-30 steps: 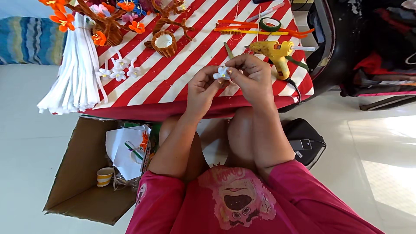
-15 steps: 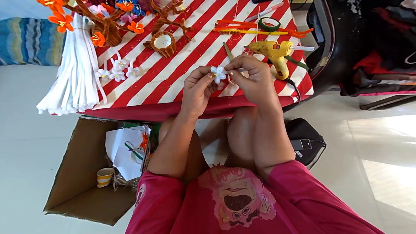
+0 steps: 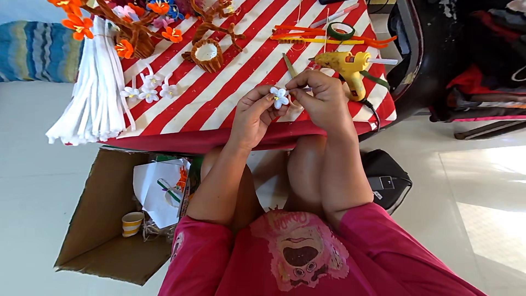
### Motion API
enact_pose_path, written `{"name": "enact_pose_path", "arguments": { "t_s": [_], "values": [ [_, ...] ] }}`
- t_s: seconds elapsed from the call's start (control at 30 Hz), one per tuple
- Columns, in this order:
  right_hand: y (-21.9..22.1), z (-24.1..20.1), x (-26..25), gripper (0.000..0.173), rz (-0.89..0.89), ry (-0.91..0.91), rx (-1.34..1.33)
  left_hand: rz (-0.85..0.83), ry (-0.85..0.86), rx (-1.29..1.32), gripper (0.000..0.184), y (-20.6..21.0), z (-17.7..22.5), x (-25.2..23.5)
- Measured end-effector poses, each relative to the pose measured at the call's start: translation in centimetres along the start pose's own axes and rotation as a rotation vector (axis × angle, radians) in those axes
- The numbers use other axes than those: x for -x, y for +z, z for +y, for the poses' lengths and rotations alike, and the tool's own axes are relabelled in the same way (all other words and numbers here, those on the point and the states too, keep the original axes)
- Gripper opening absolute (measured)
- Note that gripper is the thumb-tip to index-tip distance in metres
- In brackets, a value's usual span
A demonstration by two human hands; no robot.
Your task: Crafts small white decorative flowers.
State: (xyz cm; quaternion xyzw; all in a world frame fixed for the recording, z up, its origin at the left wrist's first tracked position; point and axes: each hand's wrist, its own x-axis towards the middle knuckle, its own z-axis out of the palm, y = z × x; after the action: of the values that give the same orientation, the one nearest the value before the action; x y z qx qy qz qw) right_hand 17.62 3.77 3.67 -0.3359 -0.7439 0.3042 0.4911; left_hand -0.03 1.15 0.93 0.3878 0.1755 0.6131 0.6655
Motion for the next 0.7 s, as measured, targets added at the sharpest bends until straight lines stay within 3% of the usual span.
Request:
{"name": "enact_pose_path", "arguments": {
  "t_s": [0.33, 0.5, 0.7],
  "values": [
    [1.8, 0.0, -0.3, 0.016, 0.001, 0.065, -0.027, 0.013, -0.028, 0.074, 0.028, -0.1, -0.2, 0.0],
    [1.4, 0.2, -0.2, 0.013, 0.069, -0.010, -0.025, 0.029, 0.034, 0.023, 0.027, -0.6, 0.0, -0.3],
    [1.4, -0.3, -0.1, 0.014, 0.028, -0.049, -0.090, -0.016, 0.062, 0.010, 0.024, -0.9, 0.1, -0.3]
  ]
}}
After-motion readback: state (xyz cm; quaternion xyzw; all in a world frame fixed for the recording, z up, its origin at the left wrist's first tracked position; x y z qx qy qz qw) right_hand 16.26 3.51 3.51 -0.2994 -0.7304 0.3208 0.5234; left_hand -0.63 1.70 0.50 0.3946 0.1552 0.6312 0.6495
